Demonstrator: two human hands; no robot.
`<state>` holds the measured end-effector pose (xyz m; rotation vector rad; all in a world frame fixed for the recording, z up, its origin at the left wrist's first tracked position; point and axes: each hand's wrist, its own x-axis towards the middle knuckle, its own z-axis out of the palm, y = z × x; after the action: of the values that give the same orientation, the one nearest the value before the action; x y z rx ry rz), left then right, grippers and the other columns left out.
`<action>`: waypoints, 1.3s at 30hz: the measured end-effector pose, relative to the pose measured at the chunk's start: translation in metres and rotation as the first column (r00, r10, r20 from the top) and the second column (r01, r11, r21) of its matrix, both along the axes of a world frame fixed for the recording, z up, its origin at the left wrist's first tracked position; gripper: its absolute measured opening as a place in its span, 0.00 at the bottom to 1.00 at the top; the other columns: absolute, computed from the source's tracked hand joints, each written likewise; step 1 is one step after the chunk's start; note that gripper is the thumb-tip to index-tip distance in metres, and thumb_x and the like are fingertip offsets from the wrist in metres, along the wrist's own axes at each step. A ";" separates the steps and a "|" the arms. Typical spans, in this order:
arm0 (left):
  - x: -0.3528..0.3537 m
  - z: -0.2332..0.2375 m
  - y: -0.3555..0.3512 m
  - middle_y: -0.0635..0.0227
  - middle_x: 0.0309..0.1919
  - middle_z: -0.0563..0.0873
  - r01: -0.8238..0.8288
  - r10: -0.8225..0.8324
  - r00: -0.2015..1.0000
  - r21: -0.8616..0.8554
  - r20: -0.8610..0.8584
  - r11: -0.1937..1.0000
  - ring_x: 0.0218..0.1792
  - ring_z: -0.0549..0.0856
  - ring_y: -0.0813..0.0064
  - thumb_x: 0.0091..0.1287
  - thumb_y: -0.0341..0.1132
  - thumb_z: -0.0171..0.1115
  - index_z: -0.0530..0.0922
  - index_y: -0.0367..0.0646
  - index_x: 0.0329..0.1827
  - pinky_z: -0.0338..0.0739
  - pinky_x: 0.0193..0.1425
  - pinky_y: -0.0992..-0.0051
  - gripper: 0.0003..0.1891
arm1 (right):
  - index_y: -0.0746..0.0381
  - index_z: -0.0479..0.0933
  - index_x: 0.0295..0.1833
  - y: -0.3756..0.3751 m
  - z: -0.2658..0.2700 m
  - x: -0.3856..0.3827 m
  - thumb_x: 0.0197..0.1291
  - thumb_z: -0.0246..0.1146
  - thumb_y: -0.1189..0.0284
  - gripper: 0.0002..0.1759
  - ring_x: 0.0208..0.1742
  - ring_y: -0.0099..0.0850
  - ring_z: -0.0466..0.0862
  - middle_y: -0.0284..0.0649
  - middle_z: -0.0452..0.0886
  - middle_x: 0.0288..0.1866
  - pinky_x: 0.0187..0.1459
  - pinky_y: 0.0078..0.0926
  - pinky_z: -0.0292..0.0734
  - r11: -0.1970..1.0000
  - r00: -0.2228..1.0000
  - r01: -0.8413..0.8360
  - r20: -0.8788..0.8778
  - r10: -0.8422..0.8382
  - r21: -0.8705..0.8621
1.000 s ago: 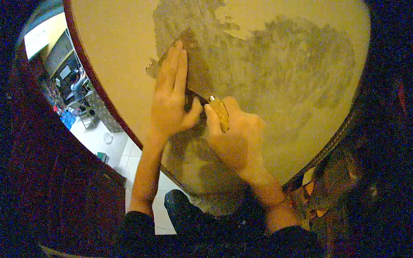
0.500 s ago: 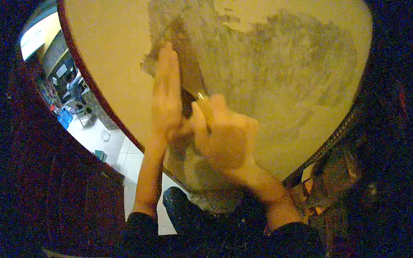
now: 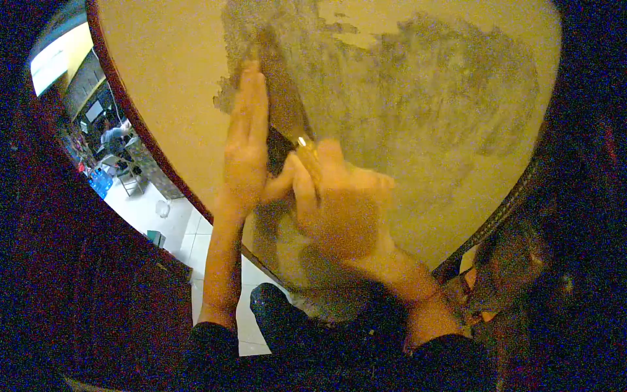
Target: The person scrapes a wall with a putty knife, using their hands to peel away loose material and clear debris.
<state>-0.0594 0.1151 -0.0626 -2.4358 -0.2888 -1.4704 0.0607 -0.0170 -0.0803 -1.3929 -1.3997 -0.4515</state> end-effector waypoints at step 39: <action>-0.006 0.003 0.015 0.38 0.78 0.55 -0.138 0.130 0.987 0.085 0.089 0.987 0.78 0.55 0.39 0.51 0.42 0.66 0.51 0.27 0.79 0.51 0.81 0.52 0.53 | 0.60 0.73 0.35 0.034 0.000 -0.011 0.63 0.66 0.63 0.13 0.22 0.54 0.80 0.50 0.78 0.20 0.25 0.47 0.74 1.000 0.999 0.025 0.034 -0.025 -0.012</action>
<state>-0.0658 0.1298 -0.0597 -2.2417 -0.3869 -1.4946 0.0501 0.0174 -0.0808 -1.4203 -1.4159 -0.4853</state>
